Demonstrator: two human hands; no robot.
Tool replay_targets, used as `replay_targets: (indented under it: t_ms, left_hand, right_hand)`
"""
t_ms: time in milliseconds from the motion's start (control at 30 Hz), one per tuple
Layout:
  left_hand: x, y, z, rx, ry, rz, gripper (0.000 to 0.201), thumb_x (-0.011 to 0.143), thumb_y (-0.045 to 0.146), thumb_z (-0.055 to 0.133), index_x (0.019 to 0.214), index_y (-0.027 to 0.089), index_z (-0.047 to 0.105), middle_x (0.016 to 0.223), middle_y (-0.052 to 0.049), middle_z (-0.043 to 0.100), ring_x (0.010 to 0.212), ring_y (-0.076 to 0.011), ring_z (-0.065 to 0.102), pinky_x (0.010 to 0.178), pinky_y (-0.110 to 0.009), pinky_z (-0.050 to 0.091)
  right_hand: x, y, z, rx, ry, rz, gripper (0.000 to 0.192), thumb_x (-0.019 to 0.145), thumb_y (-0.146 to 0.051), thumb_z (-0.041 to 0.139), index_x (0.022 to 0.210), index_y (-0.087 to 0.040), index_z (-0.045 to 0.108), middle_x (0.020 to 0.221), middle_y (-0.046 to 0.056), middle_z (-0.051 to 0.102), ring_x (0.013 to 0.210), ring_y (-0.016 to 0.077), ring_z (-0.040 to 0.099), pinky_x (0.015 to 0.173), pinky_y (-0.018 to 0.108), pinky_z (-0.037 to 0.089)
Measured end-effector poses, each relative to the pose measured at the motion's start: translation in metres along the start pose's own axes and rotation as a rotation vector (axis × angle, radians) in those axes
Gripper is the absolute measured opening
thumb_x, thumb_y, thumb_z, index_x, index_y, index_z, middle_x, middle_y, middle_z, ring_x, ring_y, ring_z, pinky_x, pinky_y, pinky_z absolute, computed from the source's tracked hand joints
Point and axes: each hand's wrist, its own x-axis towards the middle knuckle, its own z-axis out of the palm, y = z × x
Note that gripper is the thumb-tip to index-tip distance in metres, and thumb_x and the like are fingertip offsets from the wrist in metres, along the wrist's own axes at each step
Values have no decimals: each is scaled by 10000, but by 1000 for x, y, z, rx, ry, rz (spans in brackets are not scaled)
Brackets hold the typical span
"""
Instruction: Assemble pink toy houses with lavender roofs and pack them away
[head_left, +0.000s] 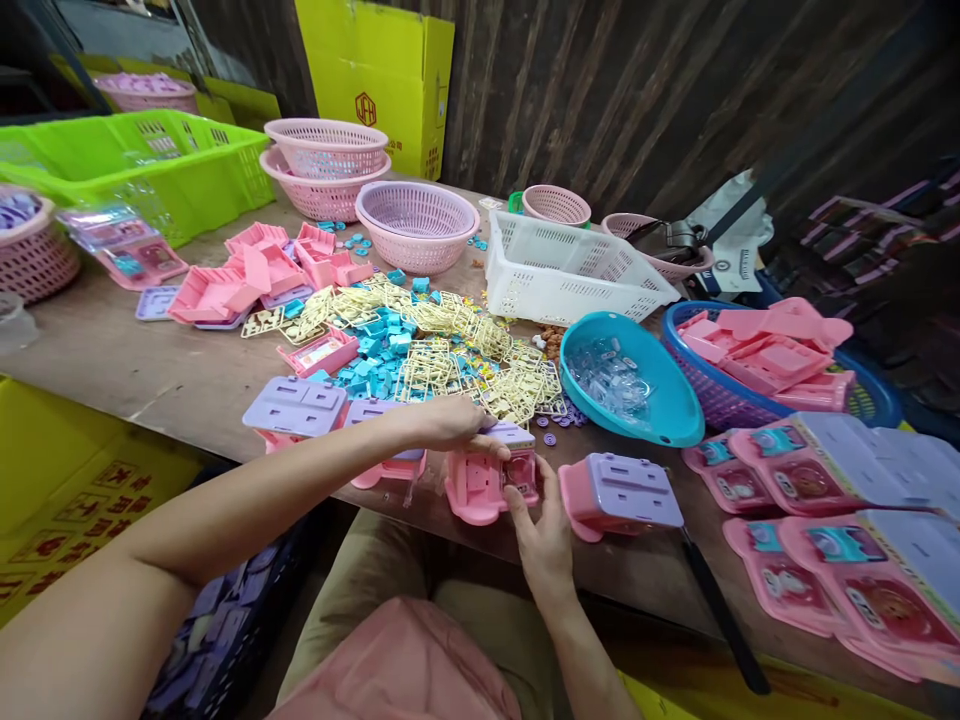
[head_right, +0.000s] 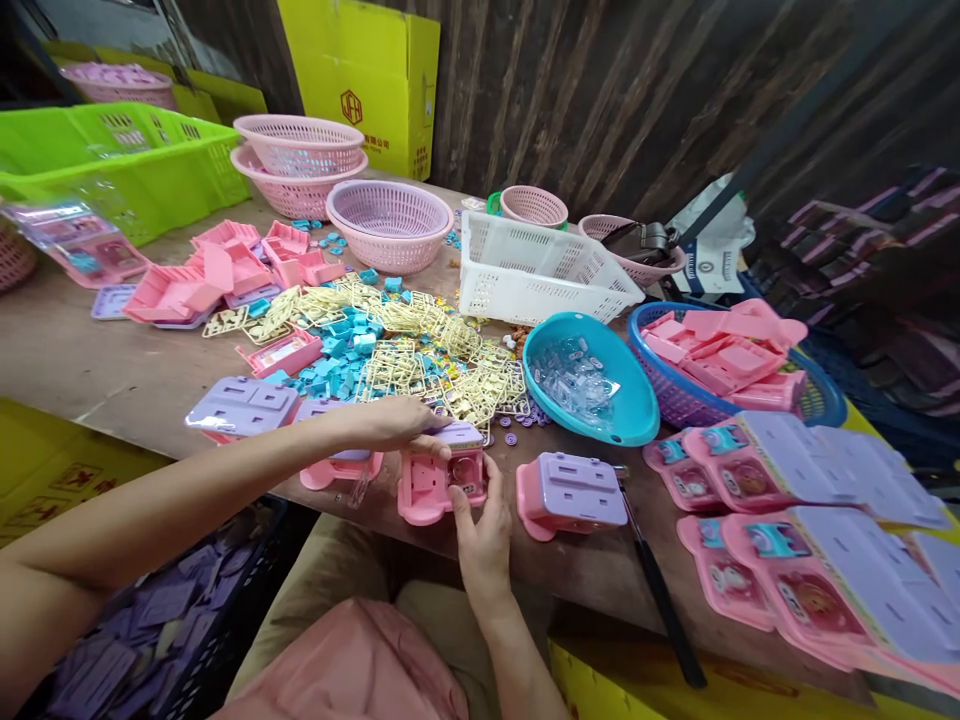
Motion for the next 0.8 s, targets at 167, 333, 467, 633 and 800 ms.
replay_targets:
  t_ms: [167, 333, 467, 633, 800]
  left_hand:
    - [2, 14, -4, 141, -40, -36, 568, 813, 623, 422, 982, 122, 628, 811, -127, 685, 681, -203, 590, 553, -261, 358]
    - [6, 24, -2, 227, -48, -7, 554, 778, 614, 470, 962, 112, 618, 848, -144, 683, 733, -245, 625, 588, -295, 420]
    - [14, 44, 22, 238, 91, -39, 648, 710, 562, 585, 1135, 78, 515, 942, -169, 654, 796, -272, 636, 622, -312, 463]
    - [33, 65, 42, 126, 236, 22, 755, 720, 581, 590, 1233, 47, 442, 1079, -206, 583, 899, -293, 612, 679, -330, 475]
    - [14, 56, 23, -722, 358, 23, 684, 893, 600, 99, 1249, 175, 500, 1058, -89, 586, 803, -161, 551, 679, -274, 423]
  right_hand:
    - [0, -2, -8, -51, -145, 44, 545, 779, -463, 549, 1220, -148, 484, 1124, 148, 631, 1022, 268, 591, 830, 396, 472]
    - [-13, 3, 4, -229, 29, 12, 493, 792, -469, 506, 1137, -117, 517, 962, 166, 674, 860, 289, 635, 697, 396, 496]
    - [-21, 33, 4, -363, 181, -4, 601, 783, -602, 468, 1097, -93, 532, 882, 179, 674, 770, 310, 647, 646, 416, 501]
    - [-27, 53, -19, -496, 349, -109, 669, 791, -611, 480, 1193, -76, 476, 988, 224, 625, 817, 329, 630, 676, 446, 502]
    - [-32, 17, -31, -420, 505, -391, 507, 830, -299, 575, 1288, -186, 391, 1044, 143, 532, 868, 274, 549, 711, 439, 486]
